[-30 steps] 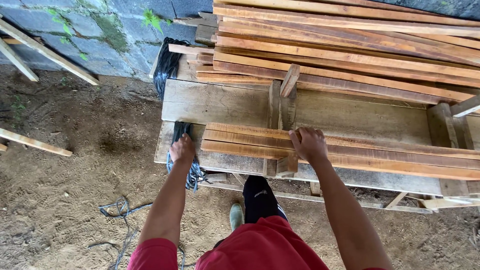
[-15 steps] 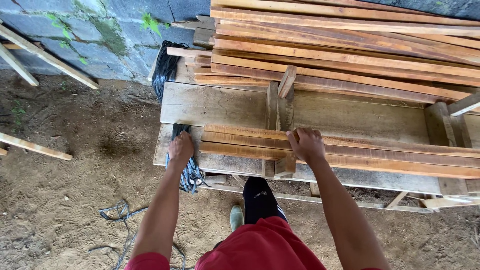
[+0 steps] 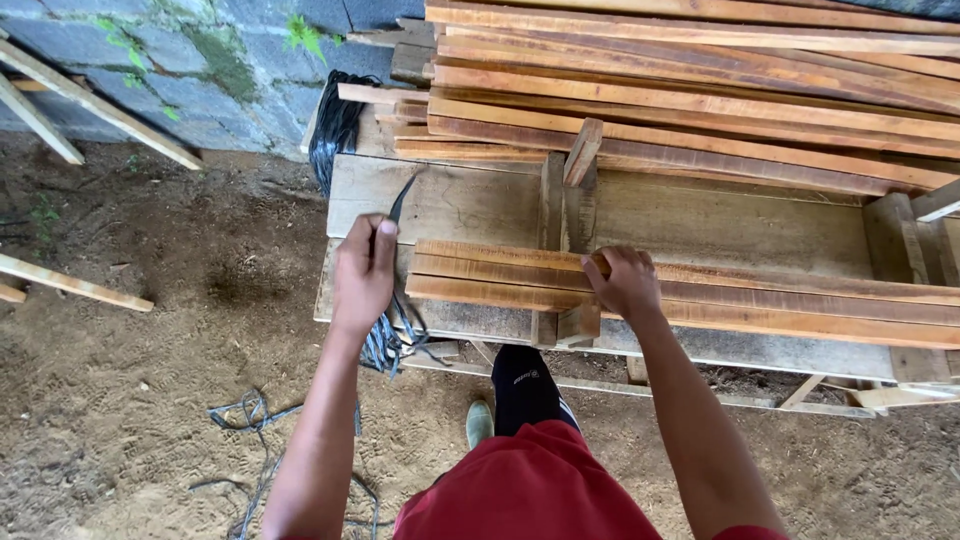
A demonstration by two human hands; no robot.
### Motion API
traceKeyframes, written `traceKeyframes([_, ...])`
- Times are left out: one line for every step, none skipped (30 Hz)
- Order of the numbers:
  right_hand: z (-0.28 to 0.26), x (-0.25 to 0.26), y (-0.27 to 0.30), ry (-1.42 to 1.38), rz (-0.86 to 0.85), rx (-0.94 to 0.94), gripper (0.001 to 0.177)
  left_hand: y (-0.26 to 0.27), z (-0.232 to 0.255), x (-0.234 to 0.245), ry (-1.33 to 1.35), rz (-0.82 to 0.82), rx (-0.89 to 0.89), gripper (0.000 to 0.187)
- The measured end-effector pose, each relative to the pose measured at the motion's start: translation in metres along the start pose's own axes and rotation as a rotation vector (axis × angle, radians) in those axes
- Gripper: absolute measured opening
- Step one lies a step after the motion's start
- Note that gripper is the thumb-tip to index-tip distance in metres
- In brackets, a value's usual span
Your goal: Bundling several wood slats together using black rubber ties and securing them with knots.
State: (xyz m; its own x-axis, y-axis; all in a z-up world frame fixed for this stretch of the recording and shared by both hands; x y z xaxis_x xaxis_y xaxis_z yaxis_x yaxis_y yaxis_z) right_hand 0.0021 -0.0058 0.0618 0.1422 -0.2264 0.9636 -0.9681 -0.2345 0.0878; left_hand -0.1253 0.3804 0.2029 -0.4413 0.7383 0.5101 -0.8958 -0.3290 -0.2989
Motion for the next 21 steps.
traceKeyframes([-0.005, 0.008, 0.004, -0.123, 0.022, -0.024, 0.047, -0.005, 0.013, 0.002, 0.082, 0.011, -0.043, 0.024])
traceKeyframes([-0.009, 0.016, 0.008, -0.246, 0.045, -0.048, 0.042, -0.009, 0.027, 0.004, 0.164, 0.021, -0.087, 0.027])
traceKeyframes([-0.001, 0.01, 0.0, -0.244, 0.052, -0.05, 0.042, -0.011, 0.026, -0.003, 0.169, 0.022, -0.093, 0.027])
traceKeyframes([0.008, 0.005, -0.007, -0.481, 0.093, -0.065, 0.032, -0.014, 0.025, -0.011, 0.245, 0.023, -0.088, 0.025])
traceKeyframes([0.016, -0.002, -0.013, -0.719, 0.13, -0.079, 0.023, -0.014, 0.024, -0.018, 0.32, 0.023, -0.078, 0.023])
traceKeyframes([0.01, 0.002, -0.012, -0.718, 0.133, -0.08, 0.023, -0.012, 0.029, -0.024, 0.322, 0.022, -0.08, 0.023])
traceKeyframes([0.005, 0.007, -0.013, -0.862, 0.154, -0.106, 0.021, -0.012, 0.035, -0.031, 0.338, -0.015, -0.078, 0.022])
traceKeyframes([0.0, 0.011, -0.015, -1.006, 0.175, -0.13, 0.019, -0.012, 0.041, -0.039, 0.353, -0.052, -0.076, 0.021])
traceKeyframes([-0.02, 0.03, -0.009, -1.004, 0.18, -0.132, 0.019, -0.012, 0.04, -0.047, 0.357, -0.054, -0.079, 0.021])
traceKeyframes([-0.043, 0.05, -0.003, -1.016, 0.139, -0.04, 0.017, -0.012, 0.039, -0.057, 0.356, -0.083, -0.077, 0.02])
traceKeyframes([-0.065, 0.068, 0.003, -1.027, 0.1, 0.05, 0.015, -0.013, 0.037, -0.066, 0.353, -0.114, -0.075, 0.019])
traceKeyframes([-0.08, 0.085, 0.009, -1.026, 0.106, 0.046, 0.015, -0.014, 0.045, -0.071, 0.356, -0.119, -0.079, 0.019])
traceKeyframes([-0.1, 0.1, 0.016, -1.056, -0.079, 0.152, 0.023, -0.015, 0.053, -0.076, 0.395, -0.143, -0.08, 0.018])
traceKeyframes([-0.12, 0.115, 0.024, -1.079, -0.263, 0.26, 0.032, -0.015, 0.06, -0.08, 0.433, -0.167, -0.082, 0.018])
traceKeyframes([-0.123, 0.108, 0.023, -1.079, -0.261, 0.255, 0.032, -0.015, 0.061, -0.084, 0.434, -0.171, -0.082, 0.018])
traceKeyframes([-0.128, 0.099, 0.022, -1.103, -0.316, 0.259, 0.03, -0.016, 0.061, -0.088, 0.443, -0.191, -0.078, 0.017])
traceKeyframes([-0.132, 0.09, 0.021, -1.126, -0.373, 0.263, 0.027, -0.016, 0.061, -0.092, 0.453, -0.21, -0.073, 0.017])
traceKeyframes([-0.133, 0.088, 0.022, -1.126, -0.372, 0.26, 0.027, -0.015, 0.055, -0.095, 0.454, -0.213, -0.072, 0.017])
traceKeyframes([-0.134, 0.085, 0.022, -1.14, -0.383, 0.217, 0.02, -0.013, 0.047, -0.1, 0.469, -0.227, -0.045, 0.018])
traceKeyframes([-0.135, 0.083, 0.022, -1.154, -0.394, 0.174, 0.02, -0.013, 0.04, -0.104, 0.484, -0.241, -0.019, 0.02])
traceKeyframes([-0.13, 0.084, 0.017, -1.152, -0.392, 0.174, 0.02, -0.01, 0.035, -0.101, 0.486, -0.24, -0.021, 0.02])
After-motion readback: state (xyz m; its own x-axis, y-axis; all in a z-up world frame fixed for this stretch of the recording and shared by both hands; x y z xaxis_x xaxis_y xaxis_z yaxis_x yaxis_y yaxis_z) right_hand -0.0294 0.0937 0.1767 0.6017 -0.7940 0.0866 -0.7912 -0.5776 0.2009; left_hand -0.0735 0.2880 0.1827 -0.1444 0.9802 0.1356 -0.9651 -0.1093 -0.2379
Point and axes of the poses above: each hand's wrist, its own y-axis away from the middle knuckle, its own x-axis out of the back of the hand, z = x × y, the point moved 2 cm from there along -y, towards the middle knuckle, and after that the axes turned 6 degrees about -x, right-handed, at the moved point
